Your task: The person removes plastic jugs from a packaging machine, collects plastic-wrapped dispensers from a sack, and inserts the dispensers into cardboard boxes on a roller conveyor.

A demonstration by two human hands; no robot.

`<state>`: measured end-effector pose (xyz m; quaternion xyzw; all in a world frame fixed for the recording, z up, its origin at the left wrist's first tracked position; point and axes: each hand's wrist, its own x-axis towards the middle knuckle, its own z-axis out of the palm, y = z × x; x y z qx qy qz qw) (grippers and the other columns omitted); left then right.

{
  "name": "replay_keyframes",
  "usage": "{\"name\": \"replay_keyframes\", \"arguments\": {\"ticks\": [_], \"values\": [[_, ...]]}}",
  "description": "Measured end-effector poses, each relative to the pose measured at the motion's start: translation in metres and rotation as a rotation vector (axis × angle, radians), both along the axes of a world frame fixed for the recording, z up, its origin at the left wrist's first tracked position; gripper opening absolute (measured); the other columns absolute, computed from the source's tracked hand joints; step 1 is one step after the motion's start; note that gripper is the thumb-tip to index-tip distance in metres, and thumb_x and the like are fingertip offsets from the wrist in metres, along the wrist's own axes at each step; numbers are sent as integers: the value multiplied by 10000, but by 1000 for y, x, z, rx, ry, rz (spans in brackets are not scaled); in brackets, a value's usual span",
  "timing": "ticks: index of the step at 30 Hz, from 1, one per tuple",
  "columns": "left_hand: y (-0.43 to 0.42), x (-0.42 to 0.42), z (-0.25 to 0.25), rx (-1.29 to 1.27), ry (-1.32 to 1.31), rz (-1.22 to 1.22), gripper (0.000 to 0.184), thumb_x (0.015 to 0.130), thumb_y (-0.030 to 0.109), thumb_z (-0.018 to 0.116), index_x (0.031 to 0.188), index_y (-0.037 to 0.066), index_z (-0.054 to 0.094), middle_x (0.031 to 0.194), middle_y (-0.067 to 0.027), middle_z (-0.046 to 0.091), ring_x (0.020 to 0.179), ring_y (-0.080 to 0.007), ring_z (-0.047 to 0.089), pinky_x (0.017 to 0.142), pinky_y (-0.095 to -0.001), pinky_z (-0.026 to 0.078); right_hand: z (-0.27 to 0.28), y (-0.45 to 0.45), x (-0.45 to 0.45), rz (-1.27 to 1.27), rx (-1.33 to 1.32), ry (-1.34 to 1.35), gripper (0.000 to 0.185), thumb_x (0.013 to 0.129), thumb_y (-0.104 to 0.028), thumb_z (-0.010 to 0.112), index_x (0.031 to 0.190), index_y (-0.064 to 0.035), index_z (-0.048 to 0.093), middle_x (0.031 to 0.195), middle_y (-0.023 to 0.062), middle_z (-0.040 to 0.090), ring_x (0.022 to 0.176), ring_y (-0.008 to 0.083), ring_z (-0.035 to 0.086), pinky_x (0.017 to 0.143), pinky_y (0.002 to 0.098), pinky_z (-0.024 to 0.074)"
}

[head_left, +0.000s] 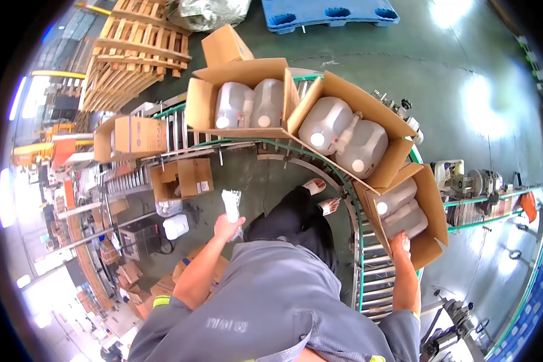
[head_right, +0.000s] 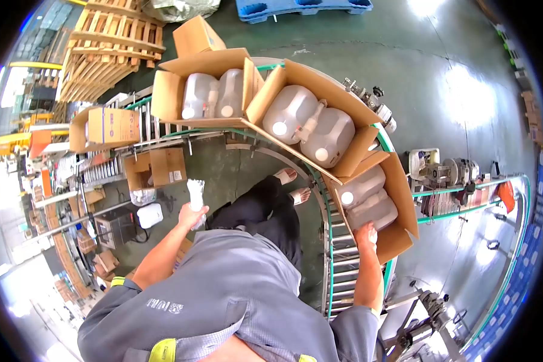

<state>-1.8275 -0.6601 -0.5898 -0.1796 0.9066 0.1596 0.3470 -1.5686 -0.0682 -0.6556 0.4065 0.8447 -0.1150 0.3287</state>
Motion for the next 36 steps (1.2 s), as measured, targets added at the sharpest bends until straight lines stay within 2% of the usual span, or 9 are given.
{"name": "replay_keyframes", "arguments": {"ticks": [5, 11, 13, 16, 21, 25, 27, 33, 36], "values": [[-12, -23, -32, -35, -116, -50, 546, 724, 490, 793, 1008, 30, 721, 1005, -175, 732, 981, -334, 697, 875, -423, 526, -5, 5, -13, 72, -3, 31, 494, 787, -279, 788, 1108, 29, 572, 1076, 263, 682, 1040, 411, 659, 917, 471, 532], [60, -88, -41, 8, -86, -119, 524, 732, 471, 795, 1001, 27, 722, 977, -173, 736, 961, -334, 705, 877, -421, 523, 31, -6, -60, -476, 49, -35, 500, 767, -321, 825, 1062, 54, 675, 1128, 273, 673, 1092, 404, 648, 947, 451, 532], [86, -106, -41, 112, -59, -143, 455, 759, 421, 800, 965, 22, 723, 880, -124, 743, 844, -241, 724, 789, -378, 534, 10, -3, -53, -578, 98, -32, 531, 776, -338, 817, 1083, 70, 671, 1032, 239, 708, 970, 383, 698, 871, 449, 562], [114, -126, -49, 231, -64, -169, 392, 781, 381, 798, 940, 30, 726, 837, -103, 738, 780, -211, 716, 745, -369, 535, -19, 15, -29, -1320, -228, 285, 433, 838, -311, 777, 941, 95, 669, 790, 150, 684, 613, 239, 667, 578, 379, 546], [150, -133, -47, 129, -128, -492, 488, 724, 517, 790, 901, 65, 735, 877, -152, 730, 829, -312, 711, 772, -420, 533, 22, 6, -43, -886, -204, 226, 313, 903, -247, 702, 918, 65, 697, 744, 122, 695, 609, 208, 658, 578, 349, 526], [173, -134, -23, 75, -171, -626, 495, 760, 458, 764, 1078, 84, 701, 1041, -168, 716, 1000, -348, 682, 879, -438, 529, 76, -80, -64, -733, 273, 1115, 322, 941, -164, 644, 1182, 48, 637, 1072, 152, 707, 901, 227, 676, 821, 321, 530], [178, -128, -21, 118, -127, -675, 464, 755, 382, 766, 1111, 94, 689, 1053, -166, 715, 1015, -342, 680, 894, -439, 531, 104, -137, -47, -394, 511, 1073, 373, 946, -99, 625, 1288, 39, 567, 1223, 194, 639, 1102, 284, 633, 947, 363, 499], [169, -120, -54, -13, -157, -804, 384, 730, 293, 740, 1046, 76, 706, 1073, -184, 707, 1037, -346, 676, 881, -455, 539, -21, -318, 107, -1526, -116, 646, 130, 943, -100, 614, 992, -4, 687, 893, 41, 679, 725, 121, 617, 598, 266, 487], [169, -127, -84, -166, -253, -967, 771, 720, 265, 755, 1393, 62, 439, 1255, -213, 635, 1181, -358, 613, 991, -448, 498, 19, -344, 52, -1945, -293, 816, 138, 948, -112, 602, 993, -13, 686, 845, 41, 674, 667, 105, 596, 538, 246, 461]]}}
